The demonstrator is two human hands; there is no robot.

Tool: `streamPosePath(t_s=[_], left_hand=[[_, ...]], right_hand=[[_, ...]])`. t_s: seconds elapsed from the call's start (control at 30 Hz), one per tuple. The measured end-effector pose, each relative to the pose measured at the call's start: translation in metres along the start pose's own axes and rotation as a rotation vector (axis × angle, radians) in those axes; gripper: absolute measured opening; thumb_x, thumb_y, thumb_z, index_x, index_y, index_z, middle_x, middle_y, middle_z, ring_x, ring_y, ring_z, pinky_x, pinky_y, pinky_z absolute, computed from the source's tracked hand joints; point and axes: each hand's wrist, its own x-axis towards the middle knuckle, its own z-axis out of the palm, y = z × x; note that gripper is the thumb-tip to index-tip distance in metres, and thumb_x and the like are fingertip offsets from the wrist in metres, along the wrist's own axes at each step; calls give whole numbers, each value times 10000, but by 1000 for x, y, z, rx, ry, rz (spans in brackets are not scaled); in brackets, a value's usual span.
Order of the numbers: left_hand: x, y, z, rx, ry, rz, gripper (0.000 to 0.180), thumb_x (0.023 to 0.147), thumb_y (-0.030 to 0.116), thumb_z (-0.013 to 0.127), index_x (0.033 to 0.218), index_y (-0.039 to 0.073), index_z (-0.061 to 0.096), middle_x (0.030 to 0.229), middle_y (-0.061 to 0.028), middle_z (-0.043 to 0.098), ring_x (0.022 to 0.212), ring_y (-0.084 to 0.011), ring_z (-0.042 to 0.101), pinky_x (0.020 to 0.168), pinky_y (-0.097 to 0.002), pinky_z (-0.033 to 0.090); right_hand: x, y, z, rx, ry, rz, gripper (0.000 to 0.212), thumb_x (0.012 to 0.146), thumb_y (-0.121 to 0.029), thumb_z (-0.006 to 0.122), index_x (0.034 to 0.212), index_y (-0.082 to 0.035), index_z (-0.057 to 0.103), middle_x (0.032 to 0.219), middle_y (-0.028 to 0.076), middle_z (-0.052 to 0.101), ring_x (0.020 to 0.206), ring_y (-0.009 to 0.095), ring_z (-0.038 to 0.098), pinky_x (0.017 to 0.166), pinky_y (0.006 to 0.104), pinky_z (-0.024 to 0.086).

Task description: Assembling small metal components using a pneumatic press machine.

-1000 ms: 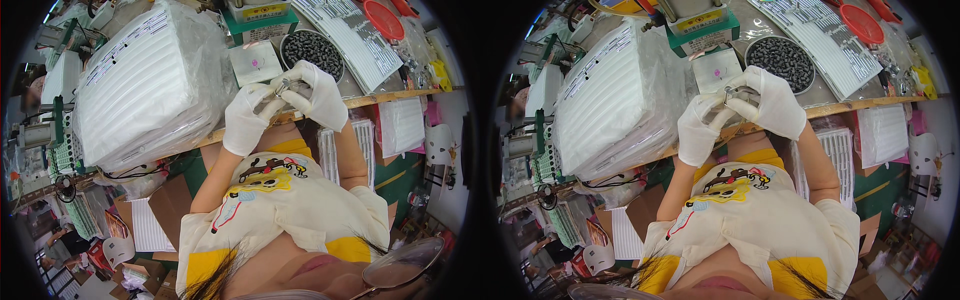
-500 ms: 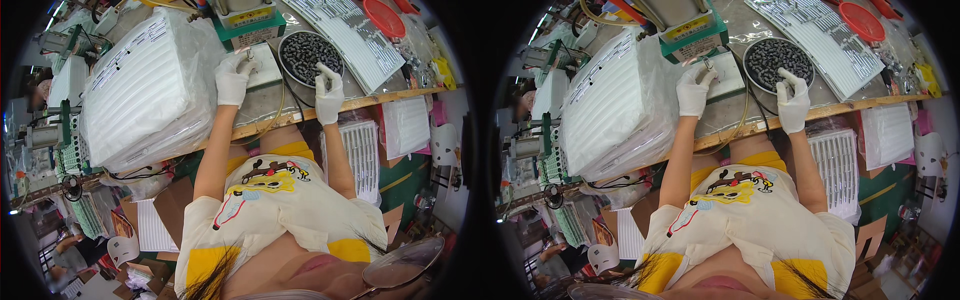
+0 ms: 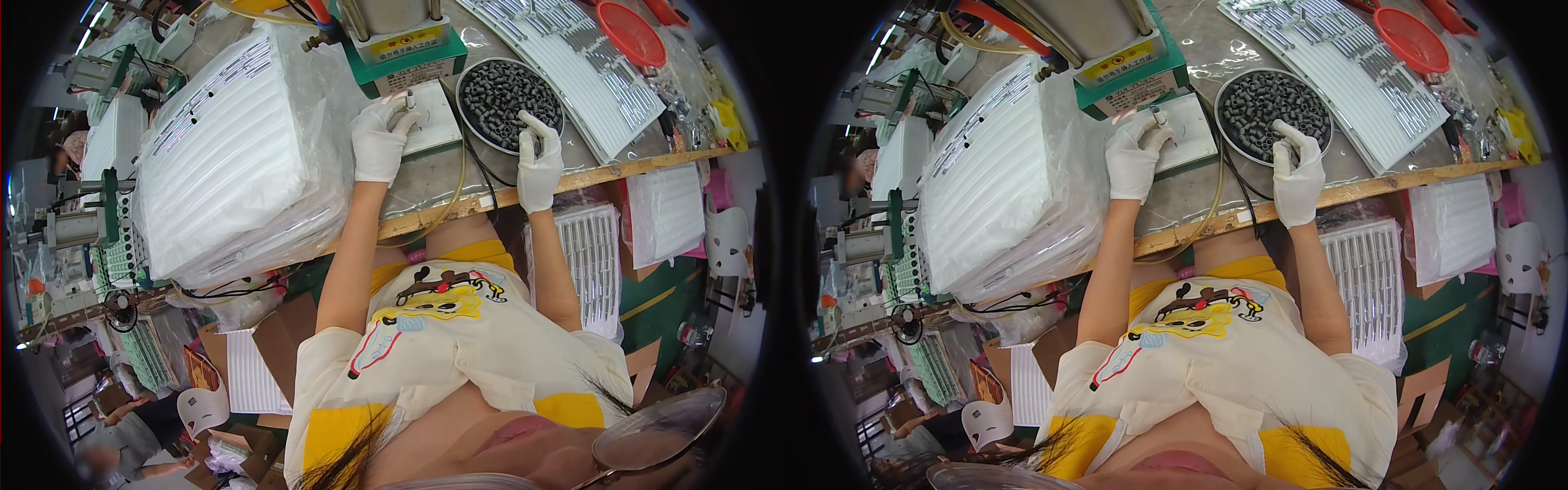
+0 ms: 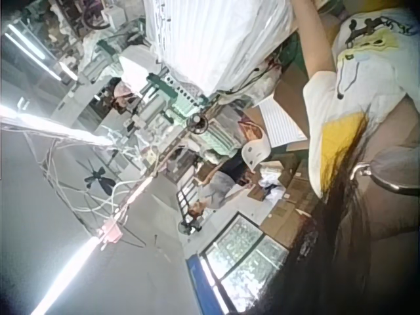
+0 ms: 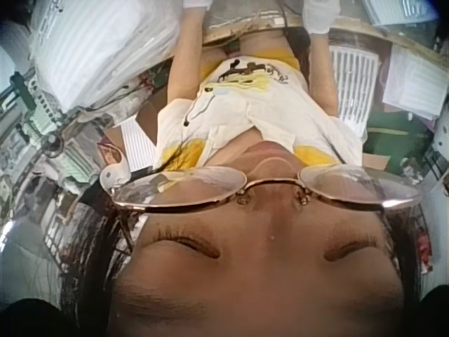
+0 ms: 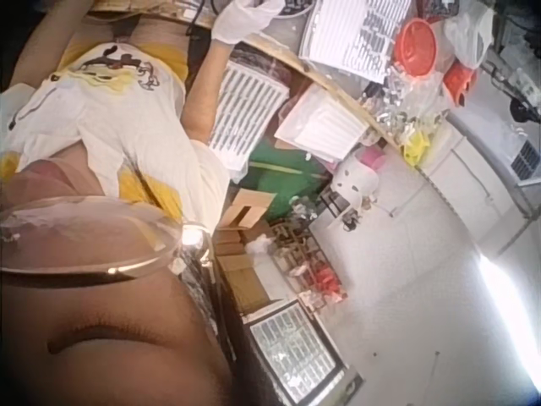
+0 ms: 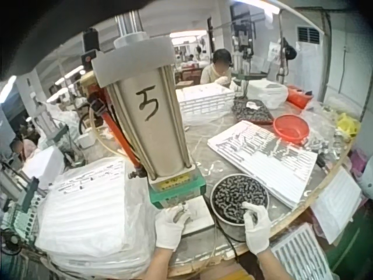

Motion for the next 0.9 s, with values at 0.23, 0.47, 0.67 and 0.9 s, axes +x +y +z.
streamPosePath(t_s=[0.23, 0.47, 0.67, 0.9], left_hand=[[-1, 2, -1, -22, 13, -9, 237, 799, 86, 803, 1004, -18, 749, 896, -118, 737, 786, -226, 695, 765, -315, 536], [0, -1, -1, 23, 16, 40, 324, 755, 91, 822, 1070, 47, 764, 971, -156, 742, 896, -323, 694, 827, -379, 538], [1, 1, -2, 27, 40, 98, 315, 763, 111, 816, 1071, 71, 764, 935, -148, 736, 861, -326, 684, 795, -387, 529], [-2, 1, -2, 18, -4, -3, 303, 767, 111, 814, 1067, 96, 767, 922, -139, 737, 863, -325, 685, 790, -389, 525]], right_hand=[[0, 2, 1, 13, -18, 34, 290, 963, 9, 596, 1243, -31, 662, 1179, 26, 677, 914, 81, 556, 887, 235, 464], [-1, 7, 2, -21, -32, 10, 287, 973, 5, 595, 1252, -29, 652, 1210, 34, 680, 945, 86, 572, 906, 237, 467], [0, 5, 4, 7, 11, 0, 288, 939, 26, 617, 1213, -32, 684, 1111, 51, 692, 906, 103, 619, 861, 254, 503], [0, 6, 5, -3, 9, 17, 277, 946, 18, 619, 1209, -31, 688, 1100, 48, 689, 904, 100, 614, 860, 253, 503]])
